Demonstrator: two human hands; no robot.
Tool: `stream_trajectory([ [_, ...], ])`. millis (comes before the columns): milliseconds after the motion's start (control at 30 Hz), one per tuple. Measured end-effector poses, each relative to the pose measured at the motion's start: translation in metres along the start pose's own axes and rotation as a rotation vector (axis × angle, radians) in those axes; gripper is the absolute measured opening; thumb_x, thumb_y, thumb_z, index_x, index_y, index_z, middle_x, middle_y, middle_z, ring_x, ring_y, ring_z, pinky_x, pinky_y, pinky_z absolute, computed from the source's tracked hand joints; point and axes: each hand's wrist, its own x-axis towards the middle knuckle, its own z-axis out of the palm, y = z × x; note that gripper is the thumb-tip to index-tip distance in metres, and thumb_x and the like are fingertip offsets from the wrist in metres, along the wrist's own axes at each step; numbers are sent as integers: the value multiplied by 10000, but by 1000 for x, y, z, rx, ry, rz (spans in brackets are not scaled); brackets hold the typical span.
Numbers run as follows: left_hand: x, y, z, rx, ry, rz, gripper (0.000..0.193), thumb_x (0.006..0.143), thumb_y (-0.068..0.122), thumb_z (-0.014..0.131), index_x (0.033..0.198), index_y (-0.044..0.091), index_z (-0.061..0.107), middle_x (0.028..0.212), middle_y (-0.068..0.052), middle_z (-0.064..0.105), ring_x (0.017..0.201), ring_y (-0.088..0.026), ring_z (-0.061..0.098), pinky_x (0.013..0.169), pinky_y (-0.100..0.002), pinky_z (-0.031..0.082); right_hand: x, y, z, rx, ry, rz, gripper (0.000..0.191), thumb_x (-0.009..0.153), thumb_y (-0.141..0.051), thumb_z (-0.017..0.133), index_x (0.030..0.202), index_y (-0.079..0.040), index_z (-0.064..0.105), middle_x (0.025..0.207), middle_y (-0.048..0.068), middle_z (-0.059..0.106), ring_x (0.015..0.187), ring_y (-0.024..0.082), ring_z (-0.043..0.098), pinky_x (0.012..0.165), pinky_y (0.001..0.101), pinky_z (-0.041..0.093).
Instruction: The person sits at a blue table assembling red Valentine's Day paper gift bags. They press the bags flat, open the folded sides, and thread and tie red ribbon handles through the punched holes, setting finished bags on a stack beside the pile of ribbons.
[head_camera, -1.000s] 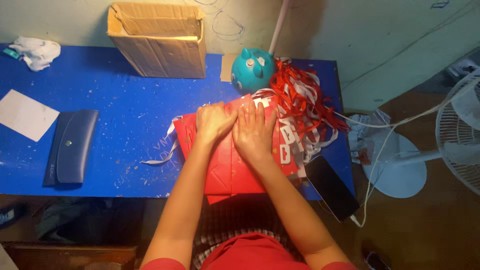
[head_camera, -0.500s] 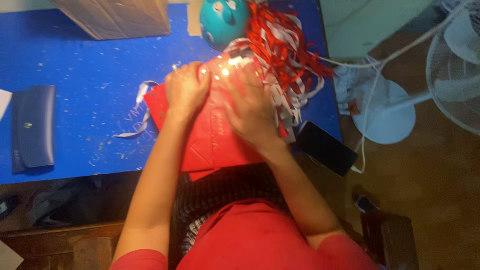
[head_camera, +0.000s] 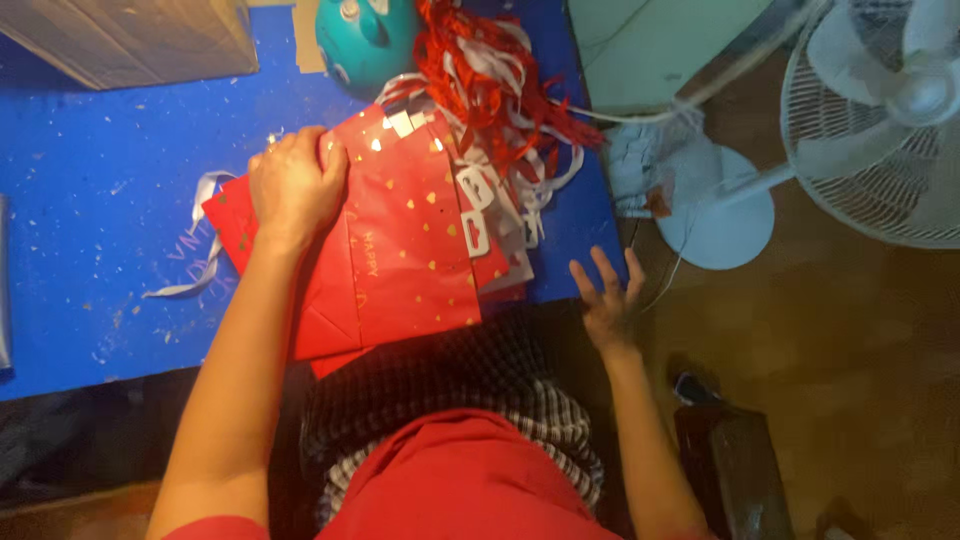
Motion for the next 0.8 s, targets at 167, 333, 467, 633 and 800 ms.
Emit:
stream_trajectory([
  [167,-4,-6,4,-21,112,166,293,1099,241,600,1226,-1,704,1145,-231,709,1068,-423,650,944,-542,486,-29,9,14,287,46,526,936,835,112,556,1662,-166,219,1680,173,306,1569,404,273,1273,533,298],
  [333,-64,83,4,73,73,337,428,991,225,729,1367,66,598,1377,-158,580,1345,-373,520,1255,-590,303,-26,30,50,790,12,1462,748,871,28,490,1573,-85,258,1535,179,369,1423,343,335,1167,487,322],
  [467,-107,147,15,-40,-138,310,896,802,443,839,1481,10,447,1547,-253,398,1460,-455,331,1196,-633,234,-16,33,69,907,72,1473,518,942,-80,506,1447,-64,392,1343,148,473,1235,284,427,1048,432,378],
  [633,-105,147,17,-116,-81,162,1042,747,429,838,1516,-70,342,1592,-380,234,1495,-530,217,1213,-605,232,-11,60,54,917,457,1306,316,1031,-215,527,1290,-38,560,1104,109,603,999,211,542,899,362,448],
  [800,-125,133,-13,-9,-208,96,1079,699,433,853,1508,-65,340,1531,-329,348,1411,-512,325,1156,-578,296,-4,29,11,993,602,1036,330,1088,-309,495,1181,-33,650,942,72,665,807,156,584,739,305,483],
])
